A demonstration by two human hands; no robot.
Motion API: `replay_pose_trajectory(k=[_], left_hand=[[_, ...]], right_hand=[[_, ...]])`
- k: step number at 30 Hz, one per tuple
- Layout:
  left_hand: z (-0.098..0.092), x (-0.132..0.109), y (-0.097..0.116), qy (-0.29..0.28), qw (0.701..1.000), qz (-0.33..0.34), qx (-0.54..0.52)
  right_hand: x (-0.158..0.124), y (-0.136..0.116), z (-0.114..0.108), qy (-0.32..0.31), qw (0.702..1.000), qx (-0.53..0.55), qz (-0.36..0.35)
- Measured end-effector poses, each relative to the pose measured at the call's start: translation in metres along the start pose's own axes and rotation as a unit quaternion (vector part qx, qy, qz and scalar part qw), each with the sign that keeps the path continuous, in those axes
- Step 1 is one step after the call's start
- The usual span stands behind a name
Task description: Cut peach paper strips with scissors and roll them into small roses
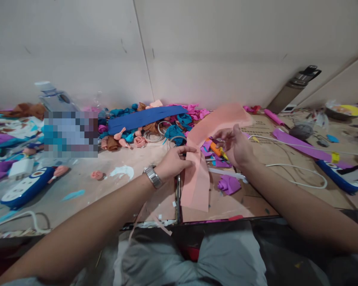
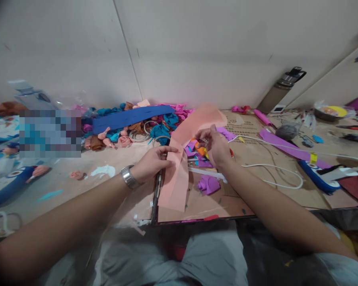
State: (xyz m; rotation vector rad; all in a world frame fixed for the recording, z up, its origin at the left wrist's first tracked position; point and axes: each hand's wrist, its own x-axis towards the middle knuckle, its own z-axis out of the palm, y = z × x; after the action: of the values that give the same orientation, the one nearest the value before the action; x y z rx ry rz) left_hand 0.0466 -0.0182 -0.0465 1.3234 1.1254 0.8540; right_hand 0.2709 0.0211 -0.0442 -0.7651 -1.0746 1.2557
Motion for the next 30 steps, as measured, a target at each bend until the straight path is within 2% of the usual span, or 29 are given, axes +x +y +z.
replay_pose_trajectory(k=[3, 5, 6, 8, 10, 11, 13, 22, 30], left_hand=[[0.001, -0.002, 0.002, -0.025, 1.000, 0.011, -0.016], [0.001, -0.003, 0.003, -0.023, 0.999, 0.025, 0.004], [0.001, -0.003, 0.003, -0.020, 0.999, 0.027, 0.019], [0.001, -0.003, 0.003, -0.012, 0.999, 0.020, 0.039], [0.001, -0.001, 0.001, -0.008, 0.999, 0.018, 0.035], [0.001, 0.001, -0.001, -0.006, 0.999, 0.022, 0.024], [0.001, 0.005, -0.005, -0.005, 0.999, 0.031, -0.009], [0.001, 0.009, -0.013, -0.004, 0.997, 0.029, -0.065], [0.000, 0.009, -0.015, 0.003, 0.997, 0.073, -0.008]], right_hand=[[-0.003, 0.000, 0.001, -0.038, 0.997, -0.063, -0.020], [-0.006, 0.001, 0.001, -0.084, 0.980, -0.171, -0.059], [-0.008, 0.002, 0.001, -0.116, 0.959, -0.239, -0.094], [-0.012, 0.002, 0.003, -0.196, 0.894, -0.361, -0.176], [-0.016, 0.002, 0.005, -0.275, 0.829, -0.424, -0.239], [-0.017, 0.002, 0.006, -0.307, 0.807, -0.437, -0.253], [-0.019, 0.003, 0.008, -0.344, 0.786, -0.445, -0.259], [-0.021, 0.002, 0.009, -0.362, 0.761, -0.470, -0.262], [-0.023, 0.004, 0.011, -0.360, 0.772, -0.452, -0.265]])
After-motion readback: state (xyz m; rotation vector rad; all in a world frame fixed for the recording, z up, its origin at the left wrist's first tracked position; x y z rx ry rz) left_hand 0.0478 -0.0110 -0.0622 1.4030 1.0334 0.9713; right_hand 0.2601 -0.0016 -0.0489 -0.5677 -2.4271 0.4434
